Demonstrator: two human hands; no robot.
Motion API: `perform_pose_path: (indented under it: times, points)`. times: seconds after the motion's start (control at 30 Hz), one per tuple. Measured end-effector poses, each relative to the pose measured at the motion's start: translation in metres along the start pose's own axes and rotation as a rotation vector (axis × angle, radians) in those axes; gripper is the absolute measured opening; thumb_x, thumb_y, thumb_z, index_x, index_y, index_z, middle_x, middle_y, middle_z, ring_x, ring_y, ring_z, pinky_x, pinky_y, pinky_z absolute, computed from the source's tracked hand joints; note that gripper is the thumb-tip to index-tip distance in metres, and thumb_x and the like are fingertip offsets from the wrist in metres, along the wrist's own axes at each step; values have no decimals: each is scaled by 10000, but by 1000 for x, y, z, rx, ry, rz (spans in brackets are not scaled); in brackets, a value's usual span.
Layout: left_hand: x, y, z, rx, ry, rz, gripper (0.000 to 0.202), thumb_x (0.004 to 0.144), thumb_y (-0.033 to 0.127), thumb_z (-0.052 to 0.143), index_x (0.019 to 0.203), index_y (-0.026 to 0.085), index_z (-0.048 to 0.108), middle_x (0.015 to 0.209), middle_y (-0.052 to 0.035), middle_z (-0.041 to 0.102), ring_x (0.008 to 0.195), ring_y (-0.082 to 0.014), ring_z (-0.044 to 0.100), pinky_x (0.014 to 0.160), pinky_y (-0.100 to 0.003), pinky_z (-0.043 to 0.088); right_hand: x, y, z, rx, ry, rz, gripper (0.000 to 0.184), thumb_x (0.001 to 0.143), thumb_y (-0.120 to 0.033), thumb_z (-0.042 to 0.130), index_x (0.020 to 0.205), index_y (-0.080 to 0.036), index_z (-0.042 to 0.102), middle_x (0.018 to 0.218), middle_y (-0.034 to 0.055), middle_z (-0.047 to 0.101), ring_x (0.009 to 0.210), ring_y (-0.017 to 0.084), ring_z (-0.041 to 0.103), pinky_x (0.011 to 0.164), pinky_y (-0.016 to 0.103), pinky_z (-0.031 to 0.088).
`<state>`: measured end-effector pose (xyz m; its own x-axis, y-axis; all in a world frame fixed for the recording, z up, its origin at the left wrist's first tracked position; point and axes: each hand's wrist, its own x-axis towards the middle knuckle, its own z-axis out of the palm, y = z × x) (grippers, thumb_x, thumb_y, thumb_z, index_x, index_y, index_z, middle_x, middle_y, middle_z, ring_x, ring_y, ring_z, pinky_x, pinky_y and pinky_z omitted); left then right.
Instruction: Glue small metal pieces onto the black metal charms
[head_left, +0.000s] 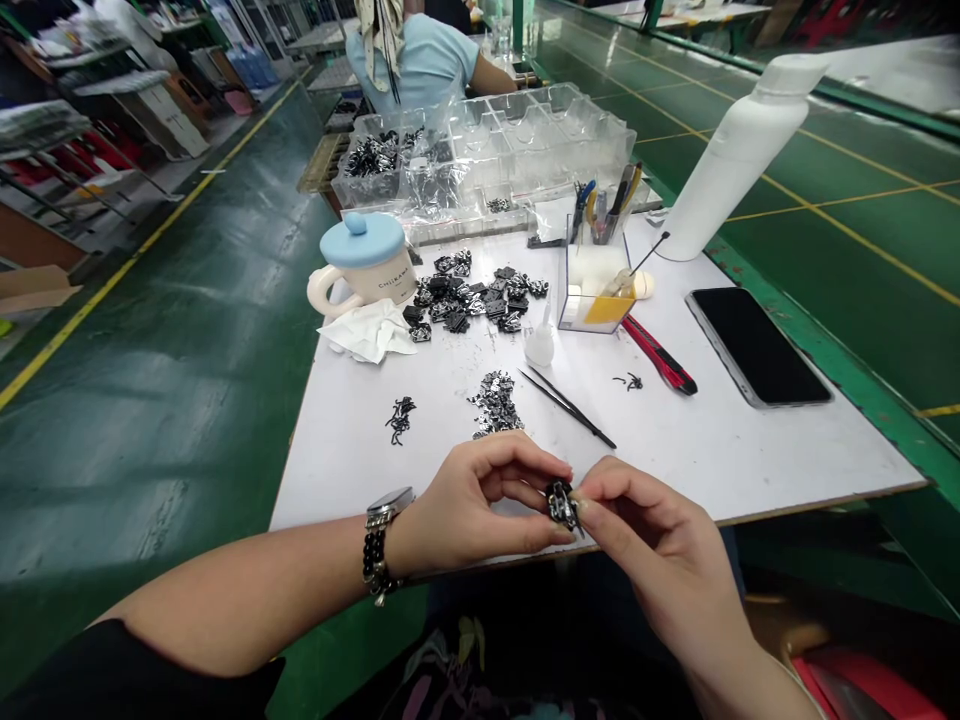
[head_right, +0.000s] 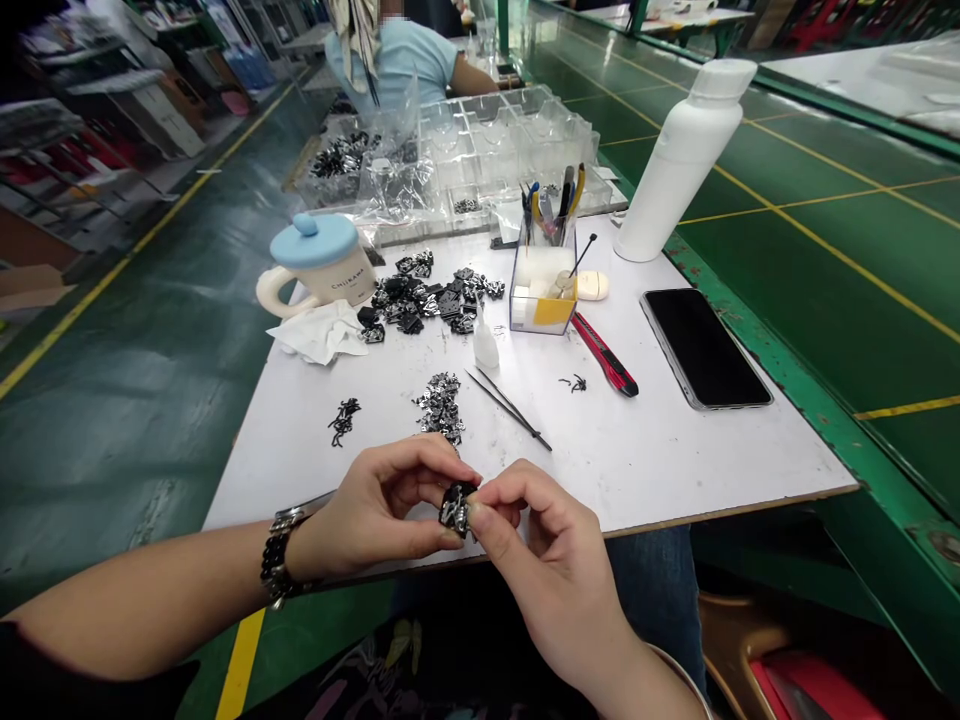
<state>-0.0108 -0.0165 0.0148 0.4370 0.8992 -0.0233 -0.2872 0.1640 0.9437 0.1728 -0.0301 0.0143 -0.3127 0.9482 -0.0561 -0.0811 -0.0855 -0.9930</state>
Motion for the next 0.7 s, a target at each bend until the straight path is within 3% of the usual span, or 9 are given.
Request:
perform_pose_path:
  times: [0.17, 0.47, 0.7]
  points:
    - [-1, 0, 0, 5, -5, -25, 381, 672, 45, 789, 1014, 141, 654, 906, -38, 668, 833, -121, 677, 790, -165, 561, 0, 8, -3, 64, -21, -24, 45, 876, -265, 617, 887, -232, 646, 804, 4, 531, 733, 119, 488, 657, 217, 420]
    - [0, 3, 3, -16, 1, -78, 358, 662, 72, 803, 980, 131, 651, 893, -46, 688, 784, -141, 698, 754, -188, 577, 5, 8, -3, 336, -79, 166, 63, 795, -285, 716, 842, -250, 691, 771, -1, 592, 718, 107, 523, 643, 191, 446]
    - [0, 4, 2, -24, 23, -100, 359, 648, 74, 812, 966, 124, 654, 864, -34, 688, 770, -122, 692, 748, -162, 564, 6, 8, -4, 347, -54, 193, 88, 760, -302, 743, 815, -246, 705, 741, 8, 608, 695, 120, 545, 632, 210, 470]
